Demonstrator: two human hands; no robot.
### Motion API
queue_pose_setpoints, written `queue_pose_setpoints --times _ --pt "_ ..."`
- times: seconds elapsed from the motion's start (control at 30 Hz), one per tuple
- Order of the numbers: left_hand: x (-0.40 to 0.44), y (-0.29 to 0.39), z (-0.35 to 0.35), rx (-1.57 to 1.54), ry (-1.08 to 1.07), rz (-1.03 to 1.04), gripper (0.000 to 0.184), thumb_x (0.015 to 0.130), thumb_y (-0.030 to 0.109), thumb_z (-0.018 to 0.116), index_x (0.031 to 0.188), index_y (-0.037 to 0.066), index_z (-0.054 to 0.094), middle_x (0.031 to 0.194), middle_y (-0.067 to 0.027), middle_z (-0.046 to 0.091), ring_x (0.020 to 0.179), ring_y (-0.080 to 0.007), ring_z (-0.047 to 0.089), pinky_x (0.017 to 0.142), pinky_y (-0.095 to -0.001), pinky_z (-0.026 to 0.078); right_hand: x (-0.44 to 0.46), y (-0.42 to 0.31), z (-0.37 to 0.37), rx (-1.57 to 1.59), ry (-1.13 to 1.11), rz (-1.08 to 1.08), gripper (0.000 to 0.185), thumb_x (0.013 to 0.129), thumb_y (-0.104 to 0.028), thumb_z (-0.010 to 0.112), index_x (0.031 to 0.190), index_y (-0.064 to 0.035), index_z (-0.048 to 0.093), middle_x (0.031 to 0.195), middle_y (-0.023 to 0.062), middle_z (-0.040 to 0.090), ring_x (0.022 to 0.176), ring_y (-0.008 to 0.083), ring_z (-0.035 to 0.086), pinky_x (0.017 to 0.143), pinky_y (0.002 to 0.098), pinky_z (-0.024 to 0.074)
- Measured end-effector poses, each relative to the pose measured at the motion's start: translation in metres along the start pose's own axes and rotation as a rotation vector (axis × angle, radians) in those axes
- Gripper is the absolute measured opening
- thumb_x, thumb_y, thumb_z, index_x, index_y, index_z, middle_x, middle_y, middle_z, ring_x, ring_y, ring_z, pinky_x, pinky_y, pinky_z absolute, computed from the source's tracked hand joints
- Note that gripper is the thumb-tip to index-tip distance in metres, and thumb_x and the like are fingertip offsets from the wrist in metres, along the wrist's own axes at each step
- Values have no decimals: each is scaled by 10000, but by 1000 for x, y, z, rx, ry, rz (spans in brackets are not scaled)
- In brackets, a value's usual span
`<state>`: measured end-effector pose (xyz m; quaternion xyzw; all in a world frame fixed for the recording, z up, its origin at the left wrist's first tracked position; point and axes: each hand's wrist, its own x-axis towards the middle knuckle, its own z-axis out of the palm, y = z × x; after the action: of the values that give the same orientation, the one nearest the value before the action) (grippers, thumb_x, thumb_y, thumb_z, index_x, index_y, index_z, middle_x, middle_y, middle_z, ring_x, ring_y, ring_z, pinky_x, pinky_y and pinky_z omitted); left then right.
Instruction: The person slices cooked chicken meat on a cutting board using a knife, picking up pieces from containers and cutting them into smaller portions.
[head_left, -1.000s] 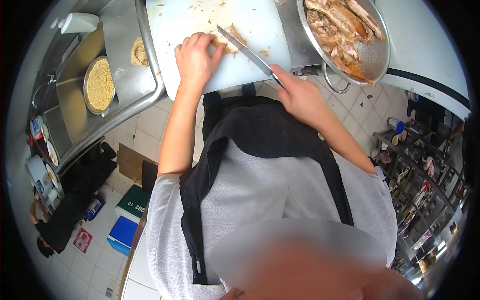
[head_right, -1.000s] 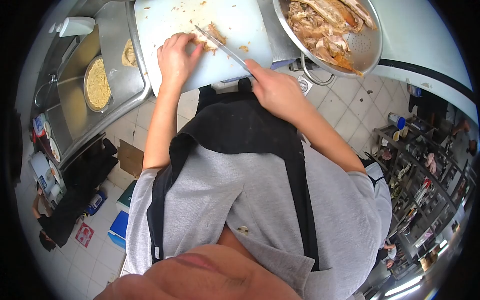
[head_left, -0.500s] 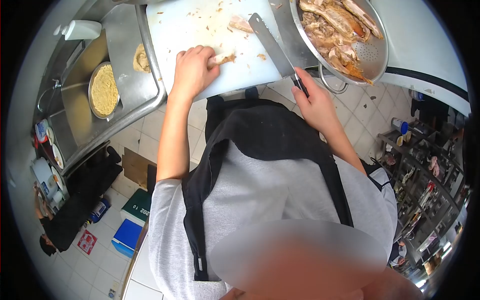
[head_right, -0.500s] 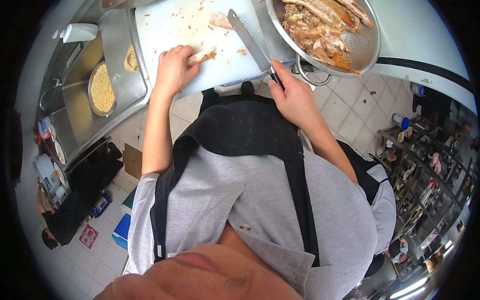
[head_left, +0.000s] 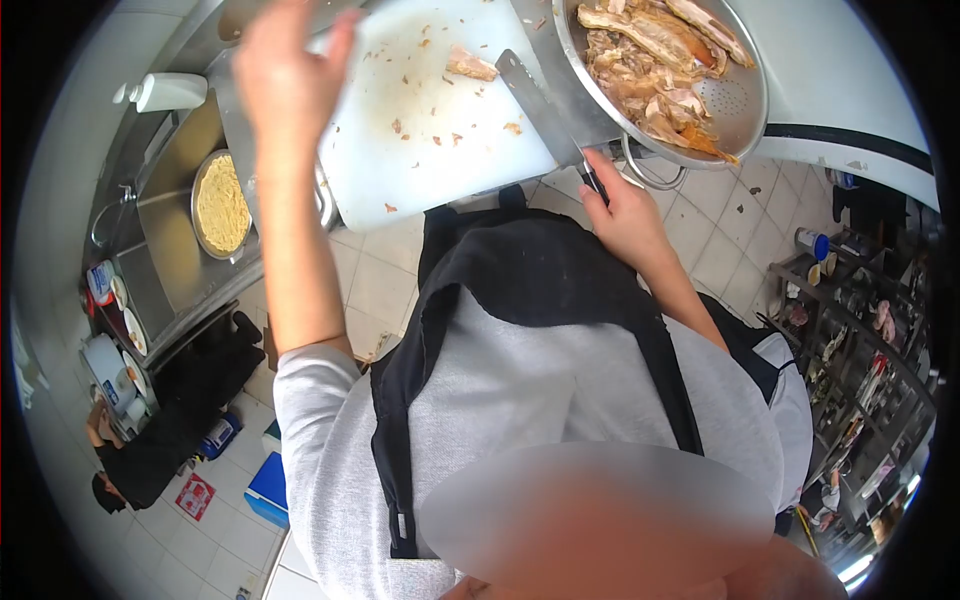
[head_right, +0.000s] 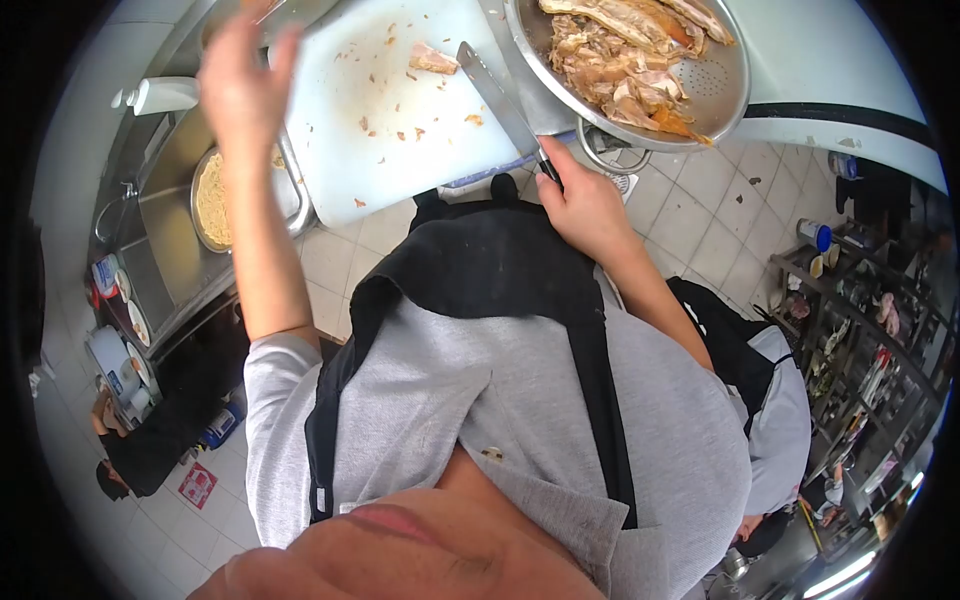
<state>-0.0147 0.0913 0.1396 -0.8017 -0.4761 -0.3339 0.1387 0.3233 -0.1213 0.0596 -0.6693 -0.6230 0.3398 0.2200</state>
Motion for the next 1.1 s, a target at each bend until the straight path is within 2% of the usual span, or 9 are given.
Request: queue_pose_setpoints --times 0.03,0.1,0.23,0.37,0.4,0.47,0.7,1.0,1.1 --pt "-8 12 21 -139 -81 50 506 810 212 838 1272 90 673 1236 -114 720 1106 -337 681 933 -484 535 0 0 0 -21 -11 7 498 990 -247 626 1463 -111 546 964 261 735 909 460 718 815 524 557" --pt "-28 32 70 -167 -309 113 498 869 197 781 1346 112 667 1324 -111 696 1232 -336 649 1079 -495 505 2 0 0 -40 -23 0 489 988 -240 624 1453 -109 547 943 263 731 887 465 716 800 535 555" --pt "-53 57 121 -115 -559 69 457 894 175 682 1350 180 673 1397 -56 658 1331 -274 578 1225 -654 296 3 1 -2 -86 -45 -6 462 978 -225 624 1413 -91 545 940 264 730 870 466 714 797 539 558" --pt "-60 57 112 -60 -688 5 289 877 169 685 1160 144 738 1122 -78 708 1150 -290 647 1076 -529 430 10 2 -1 -109 -54 -10 438 954 -216 621 1364 -80 547 977 251 733 899 462 713 819 538 560" --pt "-65 56 106 -95 -632 -11 218 858 178 716 1068 125 747 1032 -78 699 1087 -294 656 977 -478 452 11 2 0 -109 -59 -21 438 954 -216 621 1364 -80 547 977 251 733 899 462 713 819 538 560" --pt "-76 51 88 -109 -594 -32 229 847 186 736 1066 120 743 1040 -78 698 1089 -296 655 973 -470 456 15 2 1 -172 -26 -33 380 951 -217 628 1302 -92 556 864 207 707 825 446 704 757 514 543" --pt "-118 26 59 -120 -390 -243 329 831 224 786 1141 125 737 1122 -79 708 1122 -308 651 953 -438 476 27 -10 1 -234 -166 60 420 970 -244 607 1346 -75 528 945 280 721 897 488 701 816 580 544" --pt "-125 25 64 -121 -470 -296 286 852 240 772 1108 113 766 1030 -77 733 1064 -296 679 915 -459 478 44 -6 12 -133 -30 -171 403 994 -171 569 1350 13 522 915 320 704 902 511 692 837 575 535" --pt "-127 39 48 -204 -535 -339 272 855 232 766 1099 110 768 1015 -81 740 1034 -299 686 906 -450 484 46 -21 6 -157 -112 -28 415 991 -175 567 1363 5 526 907 320 705 899 509 694 846 571 536"
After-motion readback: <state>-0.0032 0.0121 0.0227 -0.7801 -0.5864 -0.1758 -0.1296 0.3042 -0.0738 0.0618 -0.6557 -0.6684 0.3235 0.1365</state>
